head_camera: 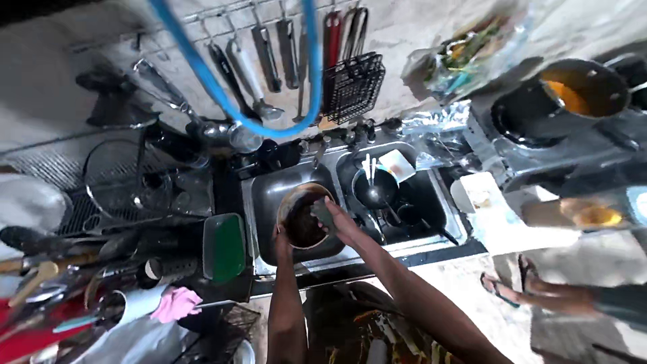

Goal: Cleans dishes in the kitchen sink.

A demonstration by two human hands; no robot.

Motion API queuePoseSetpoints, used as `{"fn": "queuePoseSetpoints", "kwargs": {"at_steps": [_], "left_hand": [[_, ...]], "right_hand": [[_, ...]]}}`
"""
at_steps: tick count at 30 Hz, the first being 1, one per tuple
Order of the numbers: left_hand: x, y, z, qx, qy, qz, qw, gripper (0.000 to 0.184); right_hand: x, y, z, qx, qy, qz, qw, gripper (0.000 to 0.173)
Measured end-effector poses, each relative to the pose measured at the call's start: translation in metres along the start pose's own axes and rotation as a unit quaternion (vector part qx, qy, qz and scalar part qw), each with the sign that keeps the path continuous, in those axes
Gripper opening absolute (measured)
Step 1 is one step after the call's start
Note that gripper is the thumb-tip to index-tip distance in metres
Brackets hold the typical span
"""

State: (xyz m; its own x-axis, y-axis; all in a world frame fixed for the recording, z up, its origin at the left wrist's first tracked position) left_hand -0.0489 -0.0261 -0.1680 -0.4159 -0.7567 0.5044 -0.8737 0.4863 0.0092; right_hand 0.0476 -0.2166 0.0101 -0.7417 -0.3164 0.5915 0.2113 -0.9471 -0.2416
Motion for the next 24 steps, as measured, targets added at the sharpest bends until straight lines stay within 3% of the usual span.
{"fn": "queuePoseSetpoints", "kwargs": {"at_steps": [5,12,16,24], "left_hand": [[0.019,-0.009,-0.015,0.114,-0.092,-0.014,0.989,0.046],[0.044,-0.012,-0.075,0.005,-0.285,-0.036,0.958,0.033],[0.058,-0.018,-0.099,-0.159,-0.431,-0.022,0.888,0.035],[0.08,-0.027,-0.121,-0.41,-0.56,0.069,0.716,0.064]], "right_hand": [[0.008,0.014,0.012,0.026,0.017,0.006,0.999,0.056],[-0.007,0.049,-0.023,0.018,-0.012,-0.024,0.999,0.056],[-0.019,0.051,-0.045,-0.004,-0.077,-0.078,0.994,0.056],[-0.049,0.032,-0.073,0.052,-0.09,-0.131,0.986,0.044]]}}
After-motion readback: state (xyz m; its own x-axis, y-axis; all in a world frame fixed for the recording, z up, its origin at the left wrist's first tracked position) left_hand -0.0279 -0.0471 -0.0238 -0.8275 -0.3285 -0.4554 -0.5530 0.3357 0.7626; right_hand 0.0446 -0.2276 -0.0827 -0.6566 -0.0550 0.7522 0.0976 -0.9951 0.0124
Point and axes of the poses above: each hand's wrist, its own x-axis away from the middle knuckle, its own y-axis out of the back of the hand, z = x × y, the point moved 1 cm from there along -x, towards the middle knuckle, and after that the axes turned 11 degrees about -z, right-handed, at the moved point
